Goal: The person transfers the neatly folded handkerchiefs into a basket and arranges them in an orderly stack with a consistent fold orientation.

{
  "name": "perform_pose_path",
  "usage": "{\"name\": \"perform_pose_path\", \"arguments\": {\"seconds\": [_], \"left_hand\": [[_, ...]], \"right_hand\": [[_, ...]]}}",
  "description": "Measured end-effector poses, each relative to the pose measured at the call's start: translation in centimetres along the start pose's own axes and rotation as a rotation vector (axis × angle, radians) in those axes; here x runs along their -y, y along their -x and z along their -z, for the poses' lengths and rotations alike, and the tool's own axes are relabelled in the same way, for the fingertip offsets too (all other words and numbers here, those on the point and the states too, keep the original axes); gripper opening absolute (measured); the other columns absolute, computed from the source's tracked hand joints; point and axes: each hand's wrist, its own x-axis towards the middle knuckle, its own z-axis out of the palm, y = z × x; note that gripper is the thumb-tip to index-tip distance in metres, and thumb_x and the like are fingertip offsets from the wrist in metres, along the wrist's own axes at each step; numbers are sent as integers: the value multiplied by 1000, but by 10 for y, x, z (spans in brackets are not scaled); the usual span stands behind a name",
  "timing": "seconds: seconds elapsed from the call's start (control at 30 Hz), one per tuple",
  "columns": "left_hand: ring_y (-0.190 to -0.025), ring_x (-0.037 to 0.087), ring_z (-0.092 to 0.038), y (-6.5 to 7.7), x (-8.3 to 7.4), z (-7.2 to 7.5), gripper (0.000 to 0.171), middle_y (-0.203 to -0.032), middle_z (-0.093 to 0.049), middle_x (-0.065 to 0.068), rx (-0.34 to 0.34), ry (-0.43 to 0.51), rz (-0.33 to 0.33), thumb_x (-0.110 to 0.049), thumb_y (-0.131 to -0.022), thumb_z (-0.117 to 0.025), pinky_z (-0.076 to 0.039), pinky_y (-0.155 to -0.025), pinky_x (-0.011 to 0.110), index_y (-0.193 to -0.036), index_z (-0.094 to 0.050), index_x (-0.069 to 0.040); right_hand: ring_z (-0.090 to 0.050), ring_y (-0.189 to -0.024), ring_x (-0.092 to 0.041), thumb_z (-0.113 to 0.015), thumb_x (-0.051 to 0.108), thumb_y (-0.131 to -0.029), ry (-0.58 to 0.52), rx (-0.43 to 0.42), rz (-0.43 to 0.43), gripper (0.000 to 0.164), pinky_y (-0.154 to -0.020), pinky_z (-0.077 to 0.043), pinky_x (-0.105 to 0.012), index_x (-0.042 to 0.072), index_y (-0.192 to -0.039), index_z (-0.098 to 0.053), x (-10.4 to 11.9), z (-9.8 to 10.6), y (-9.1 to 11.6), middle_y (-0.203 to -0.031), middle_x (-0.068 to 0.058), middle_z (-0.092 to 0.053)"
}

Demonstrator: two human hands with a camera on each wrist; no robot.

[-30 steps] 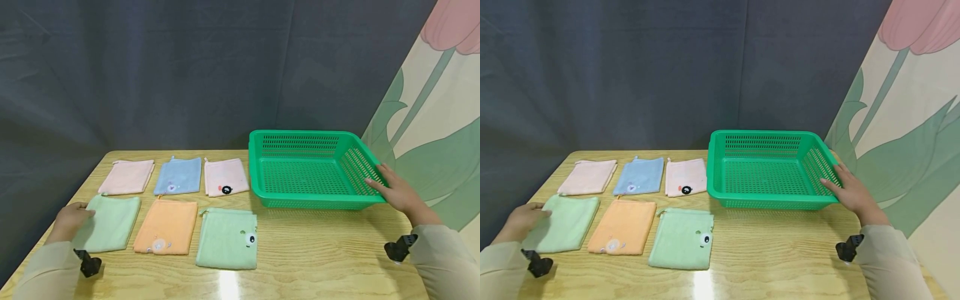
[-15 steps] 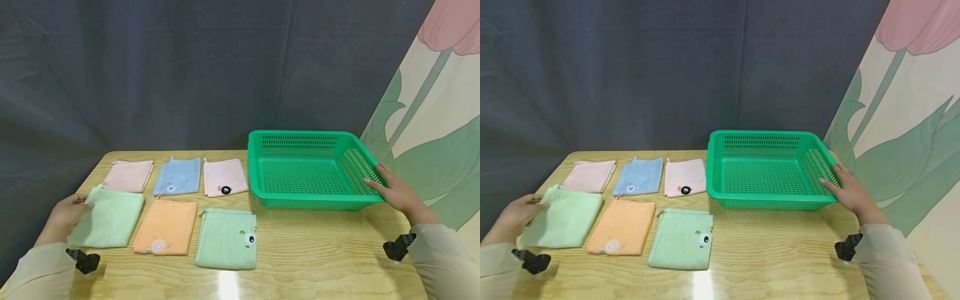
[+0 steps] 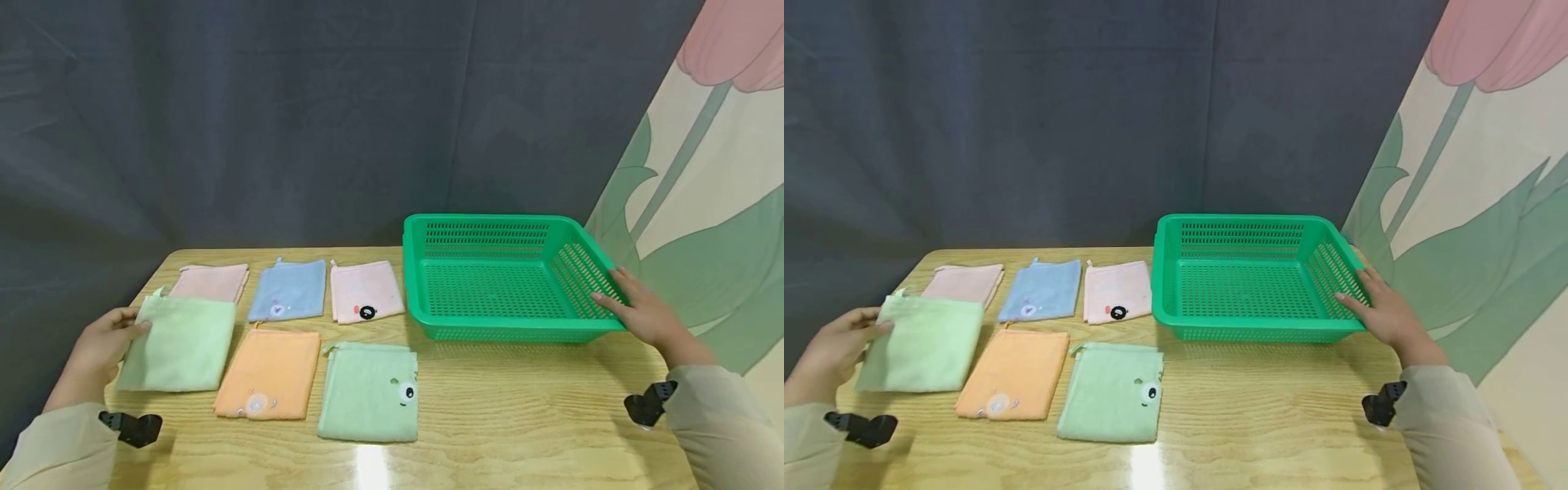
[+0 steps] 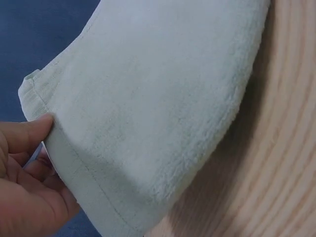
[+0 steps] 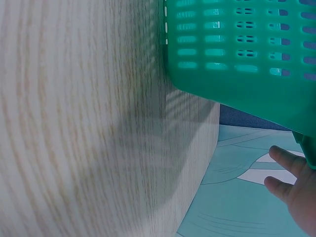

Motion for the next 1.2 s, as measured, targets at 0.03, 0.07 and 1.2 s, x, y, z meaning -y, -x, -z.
{"name": "perform_pose_path", "arguments": {"seconds": [0.03, 0.07, 1.2], "left_hand": [[-78, 14, -42, 1, -1, 0, 50, -104, -38, 13, -6, 11, -13, -28, -90, -44, -39, -53, 21, -123, -32, 7], [-76, 12, -42, 2, -2, 0, 48, -102, -39, 11, -9, 22, -27, -29, -89, -45, -39, -53, 20, -121, -35, 6], [-91, 15, -44, -97, 89, 11, 55, -112, -43, 4, -32, 381, -154, -37, -77, -61, -29, -78, 50, -125, -42, -18]], "right_hand": [[5, -119, -50, -34, 36, -92, 0, 0, 0, 69, -82, -6, -68, -4, -135, 2, 0, 0, 0, -137, -25, 12], [5, -119, -50, -34, 36, -92, -1, 0, 1, 69, -82, -6, -68, -4, -135, 2, 0, 0, 0, -137, -25, 12], [6, -118, -51, -34, 34, -93, -17, -10, 10, 67, -81, -6, -69, -3, -136, 2, -3, -4, -1, -137, -25, 13]]}}
